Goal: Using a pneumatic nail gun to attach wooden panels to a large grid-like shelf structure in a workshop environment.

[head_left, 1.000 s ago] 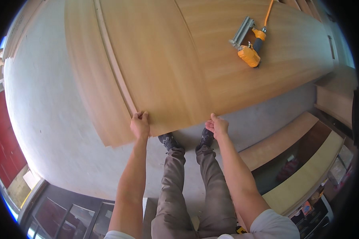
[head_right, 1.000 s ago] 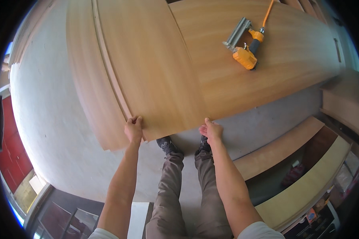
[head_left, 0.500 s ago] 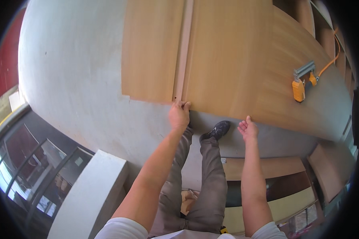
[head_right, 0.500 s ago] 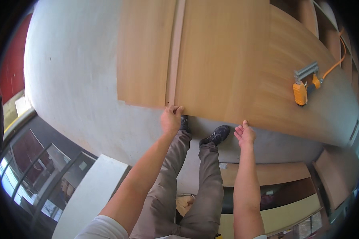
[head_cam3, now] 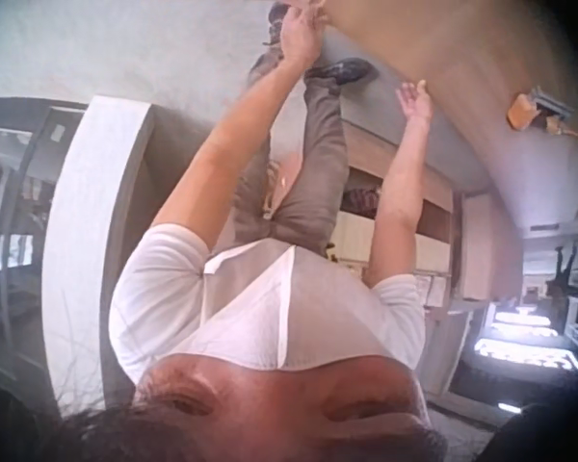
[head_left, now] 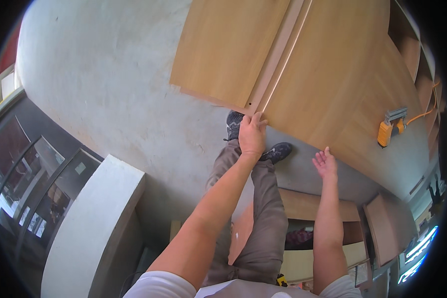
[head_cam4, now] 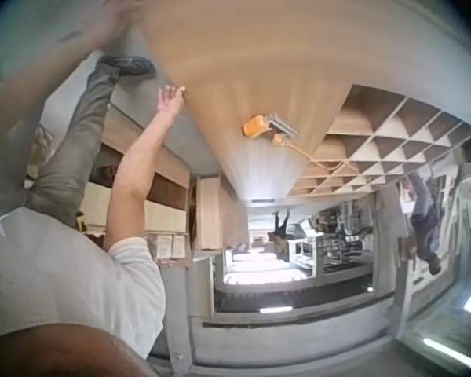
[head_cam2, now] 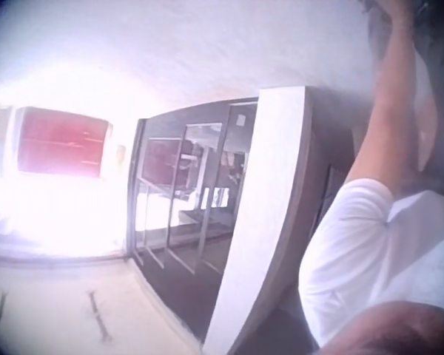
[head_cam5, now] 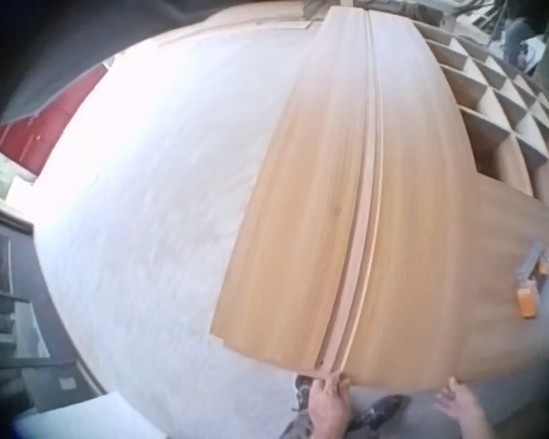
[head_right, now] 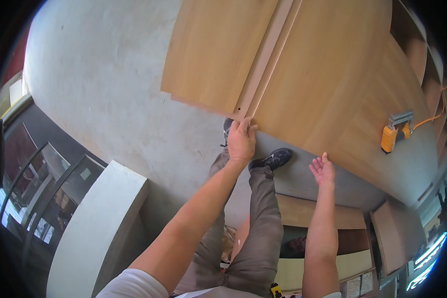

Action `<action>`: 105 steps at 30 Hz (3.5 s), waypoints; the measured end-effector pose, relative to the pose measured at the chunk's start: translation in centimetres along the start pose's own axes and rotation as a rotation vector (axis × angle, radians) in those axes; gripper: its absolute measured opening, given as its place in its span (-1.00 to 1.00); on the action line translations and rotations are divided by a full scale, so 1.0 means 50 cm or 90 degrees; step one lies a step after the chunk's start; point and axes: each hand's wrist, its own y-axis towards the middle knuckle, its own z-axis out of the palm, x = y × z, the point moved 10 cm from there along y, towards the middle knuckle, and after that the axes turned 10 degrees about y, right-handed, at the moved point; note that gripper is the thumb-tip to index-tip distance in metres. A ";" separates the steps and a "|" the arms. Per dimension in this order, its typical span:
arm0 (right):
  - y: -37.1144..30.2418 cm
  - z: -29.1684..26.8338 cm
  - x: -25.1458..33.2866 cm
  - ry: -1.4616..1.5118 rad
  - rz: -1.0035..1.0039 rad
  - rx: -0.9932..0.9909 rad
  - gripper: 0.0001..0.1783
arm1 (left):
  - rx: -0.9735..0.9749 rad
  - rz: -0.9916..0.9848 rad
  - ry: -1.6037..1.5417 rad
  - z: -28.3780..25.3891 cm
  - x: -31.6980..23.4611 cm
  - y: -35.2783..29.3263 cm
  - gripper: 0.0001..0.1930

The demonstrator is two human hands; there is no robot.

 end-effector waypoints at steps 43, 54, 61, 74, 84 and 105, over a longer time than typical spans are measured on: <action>-0.024 0.038 -0.031 0.345 -0.087 0.078 -0.78 | 0.167 0.463 0.516 0.049 -0.095 0.046 -0.71; -0.035 0.055 -0.071 0.354 -0.136 0.148 -0.72 | 0.147 0.426 0.549 0.051 -0.086 0.041 -0.74; -0.020 0.045 -0.043 0.292 -0.100 0.085 -0.64 | 0.161 0.384 0.549 0.055 -0.114 0.026 -0.64; -0.012 0.046 -0.032 0.250 -0.081 0.114 -0.58 | 0.196 0.268 0.571 0.051 -0.133 0.029 -0.47; -0.037 0.035 -0.029 0.151 -0.016 0.085 -0.66 | 0.362 0.237 0.725 0.052 -0.171 0.037 -0.41; -0.027 0.060 -0.058 0.355 -0.055 0.059 -0.72 | 0.106 0.289 0.336 0.069 -0.657 0.654 -0.62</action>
